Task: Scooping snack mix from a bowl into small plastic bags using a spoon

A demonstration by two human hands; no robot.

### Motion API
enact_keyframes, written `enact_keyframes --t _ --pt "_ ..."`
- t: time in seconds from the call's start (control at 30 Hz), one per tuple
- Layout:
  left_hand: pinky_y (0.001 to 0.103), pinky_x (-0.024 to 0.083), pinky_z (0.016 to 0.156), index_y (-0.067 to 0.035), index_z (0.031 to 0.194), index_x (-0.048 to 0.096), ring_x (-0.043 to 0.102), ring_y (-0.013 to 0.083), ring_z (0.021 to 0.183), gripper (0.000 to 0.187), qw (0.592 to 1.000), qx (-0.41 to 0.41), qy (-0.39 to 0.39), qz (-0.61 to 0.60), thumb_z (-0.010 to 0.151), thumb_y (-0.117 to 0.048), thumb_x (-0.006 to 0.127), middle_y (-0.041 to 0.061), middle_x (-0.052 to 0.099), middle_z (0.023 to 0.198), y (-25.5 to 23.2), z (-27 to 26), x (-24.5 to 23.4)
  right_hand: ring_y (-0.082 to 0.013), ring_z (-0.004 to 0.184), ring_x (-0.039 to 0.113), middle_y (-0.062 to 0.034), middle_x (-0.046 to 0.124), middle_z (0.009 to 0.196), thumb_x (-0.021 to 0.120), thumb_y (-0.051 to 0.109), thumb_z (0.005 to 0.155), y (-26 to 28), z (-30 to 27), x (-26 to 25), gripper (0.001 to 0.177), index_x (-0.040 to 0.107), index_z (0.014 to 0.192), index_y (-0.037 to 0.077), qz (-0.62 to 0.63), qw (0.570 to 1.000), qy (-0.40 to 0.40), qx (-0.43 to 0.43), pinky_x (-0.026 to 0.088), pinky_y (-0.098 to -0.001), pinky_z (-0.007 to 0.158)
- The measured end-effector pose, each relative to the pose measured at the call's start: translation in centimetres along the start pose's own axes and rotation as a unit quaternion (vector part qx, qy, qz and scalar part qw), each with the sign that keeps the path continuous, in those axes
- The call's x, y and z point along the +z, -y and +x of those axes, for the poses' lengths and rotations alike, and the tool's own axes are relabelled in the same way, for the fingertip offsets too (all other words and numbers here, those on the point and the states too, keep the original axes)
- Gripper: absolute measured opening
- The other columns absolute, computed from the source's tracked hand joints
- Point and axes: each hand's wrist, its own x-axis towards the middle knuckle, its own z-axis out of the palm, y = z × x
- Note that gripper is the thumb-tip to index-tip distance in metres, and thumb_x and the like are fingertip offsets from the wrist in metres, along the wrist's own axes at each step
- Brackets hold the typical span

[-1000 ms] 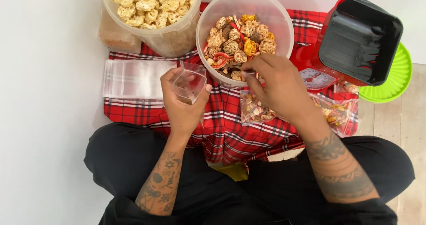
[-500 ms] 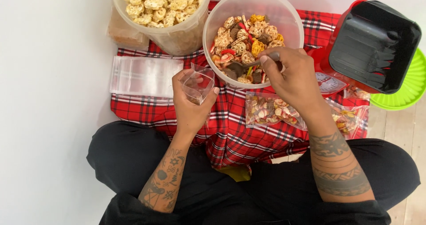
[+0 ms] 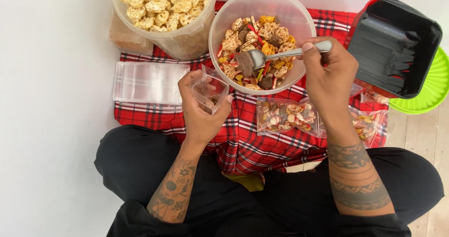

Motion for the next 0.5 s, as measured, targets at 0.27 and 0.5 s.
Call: enact_keyframes --t 0.27,0.5 --pt "0.041 0.06 0.087 -0.004 0.14 0.051 0.064 0.0252 0.097 0.074 0.997 0.041 -0.023 0.067 0.076 -0.009 0.088 0.02 0.062 0.117 -1.7 0.8 -0.4 -0.0223 0.076 0.061 -0.0106 0.072 0.089 0.068 -0.005 0.108 -0.2 0.0 -1.1 0.014 0.078 0.111 0.004 -0.109 0.984 0.027 -0.137 0.047 -0.0345 0.073" --pt "0.039 0.059 0.091 -0.005 0.142 0.05 0.065 0.023 0.1 0.076 0.995 0.035 -0.05 0.084 0.077 -0.008 0.09 0.019 0.061 0.119 -1.6 0.9 -1.4 -0.0298 0.088 0.063 -0.0064 0.074 0.101 0.073 0.002 0.102 0.4 -0.7 0.8 0.017 0.079 0.116 0.01 -0.162 0.953 0.062 -0.249 0.041 -0.0404 0.082"
